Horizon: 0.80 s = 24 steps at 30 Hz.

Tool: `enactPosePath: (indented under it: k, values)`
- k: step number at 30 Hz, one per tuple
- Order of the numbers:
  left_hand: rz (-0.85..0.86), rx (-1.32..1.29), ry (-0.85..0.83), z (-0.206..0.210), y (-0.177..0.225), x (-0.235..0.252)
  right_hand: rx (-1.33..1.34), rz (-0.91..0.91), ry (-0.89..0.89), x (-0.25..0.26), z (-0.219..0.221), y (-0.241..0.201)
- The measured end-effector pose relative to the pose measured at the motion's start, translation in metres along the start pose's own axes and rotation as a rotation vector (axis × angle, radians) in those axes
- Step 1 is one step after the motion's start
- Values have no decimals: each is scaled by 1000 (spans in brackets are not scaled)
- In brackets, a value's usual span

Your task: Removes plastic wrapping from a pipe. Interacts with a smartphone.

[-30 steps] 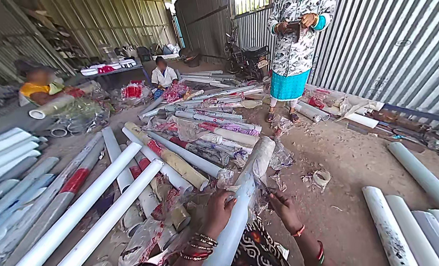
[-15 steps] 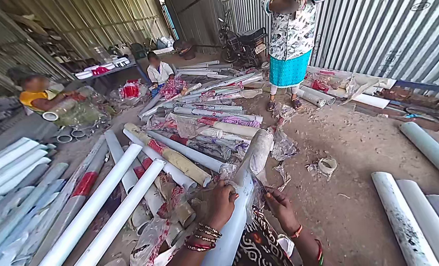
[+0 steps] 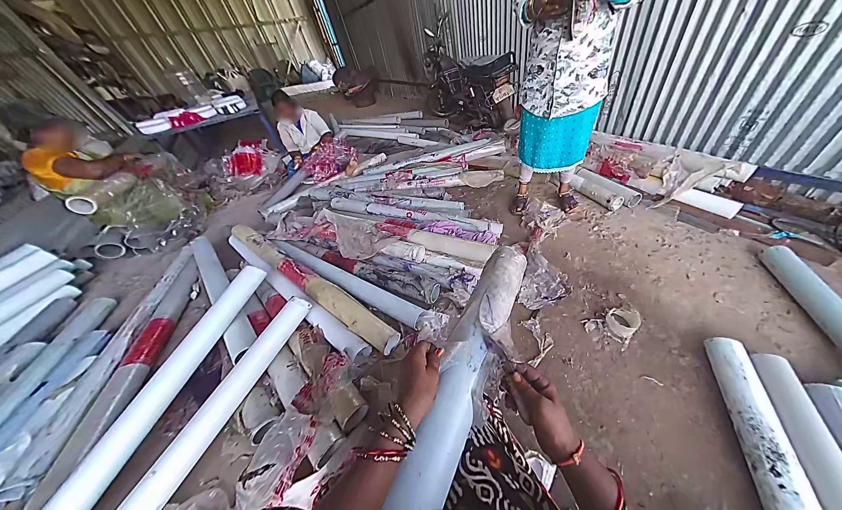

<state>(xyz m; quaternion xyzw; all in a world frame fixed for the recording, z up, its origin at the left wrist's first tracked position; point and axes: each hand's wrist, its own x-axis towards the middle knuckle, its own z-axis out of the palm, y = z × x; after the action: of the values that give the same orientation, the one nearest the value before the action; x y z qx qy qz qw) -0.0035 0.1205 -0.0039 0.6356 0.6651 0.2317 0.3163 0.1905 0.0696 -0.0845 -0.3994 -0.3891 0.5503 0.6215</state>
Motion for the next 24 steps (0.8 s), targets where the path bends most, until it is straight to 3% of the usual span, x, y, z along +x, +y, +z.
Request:
enactPosePath:
  k: [3, 5, 7, 9, 13, 17, 24]
  values:
    - [73, -255, 115, 6, -16, -1, -4, 22, 16, -2, 1, 2]
    - [233, -354, 211, 8, -22, -6, -1, 38, 31, -3, 2, 5]
    - [507, -253, 285, 10, -26, -10, 5, 31, 40, -3, 3, 9]
    - [602, 10, 216, 5, -17, -17, 3, 35, 50, -3, 4, 9]
    - [340, 531, -55, -8, 21, -19, 8, 9, 50, -4, 1, 3]
    - [231, 515, -280, -18, 32, 1, 2, -55, 82, -5, -5, -3]
    - [235, 513, -373, -16, 32, 10, -3, -207, 132, -8, -6, -6]
